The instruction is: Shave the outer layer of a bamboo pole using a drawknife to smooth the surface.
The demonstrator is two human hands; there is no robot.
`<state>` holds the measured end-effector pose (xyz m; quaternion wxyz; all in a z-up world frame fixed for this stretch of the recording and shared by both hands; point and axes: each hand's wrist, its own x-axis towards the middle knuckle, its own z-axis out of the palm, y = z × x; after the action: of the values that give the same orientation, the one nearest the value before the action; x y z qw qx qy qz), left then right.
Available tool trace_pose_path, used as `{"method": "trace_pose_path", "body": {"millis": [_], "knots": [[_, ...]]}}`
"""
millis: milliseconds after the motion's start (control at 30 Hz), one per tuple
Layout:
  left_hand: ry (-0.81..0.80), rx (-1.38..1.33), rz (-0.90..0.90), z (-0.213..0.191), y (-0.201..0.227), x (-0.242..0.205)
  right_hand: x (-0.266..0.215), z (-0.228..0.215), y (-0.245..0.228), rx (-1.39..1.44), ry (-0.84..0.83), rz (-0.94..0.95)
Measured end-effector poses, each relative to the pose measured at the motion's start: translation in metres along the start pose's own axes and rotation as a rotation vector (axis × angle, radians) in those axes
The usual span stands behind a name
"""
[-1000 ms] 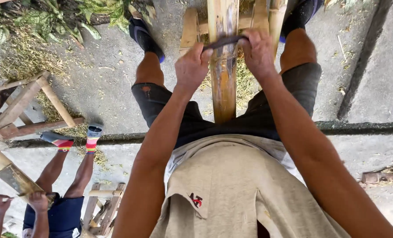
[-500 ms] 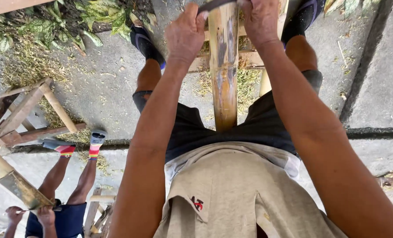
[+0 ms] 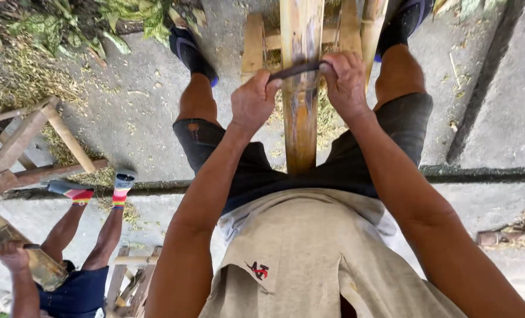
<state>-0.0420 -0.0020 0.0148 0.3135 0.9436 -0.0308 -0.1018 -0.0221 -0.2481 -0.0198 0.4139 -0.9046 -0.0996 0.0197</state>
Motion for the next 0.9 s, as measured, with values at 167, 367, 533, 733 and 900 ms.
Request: {"method": "trace_pose_path", "body": {"millis": [167,367,533,733,900], "knots": [[-0.038,-0.067,-0.13,-0.012,-0.011,0.103,0.1,0.021,0.053,-0.171,0.102,-0.101],[0.346,-0.019,0.192,-0.008,-0.021,0.113,0.117,0.012,0.052,-0.281,-0.306,0.284],[0.06,-0.055,0.051,0.008,-0.022,0.018,0.015,0.018,0.028,-0.189,0.028,-0.08],[-0.02,-0.003,0.049,0.004,-0.024,0.021,0.014,0.003,0.0,-0.111,-0.003,-0.027],[0.145,0.008,0.068,0.014,-0.037,0.112,0.088,0.021,0.088,-0.713,-0.206,-0.229]]}}
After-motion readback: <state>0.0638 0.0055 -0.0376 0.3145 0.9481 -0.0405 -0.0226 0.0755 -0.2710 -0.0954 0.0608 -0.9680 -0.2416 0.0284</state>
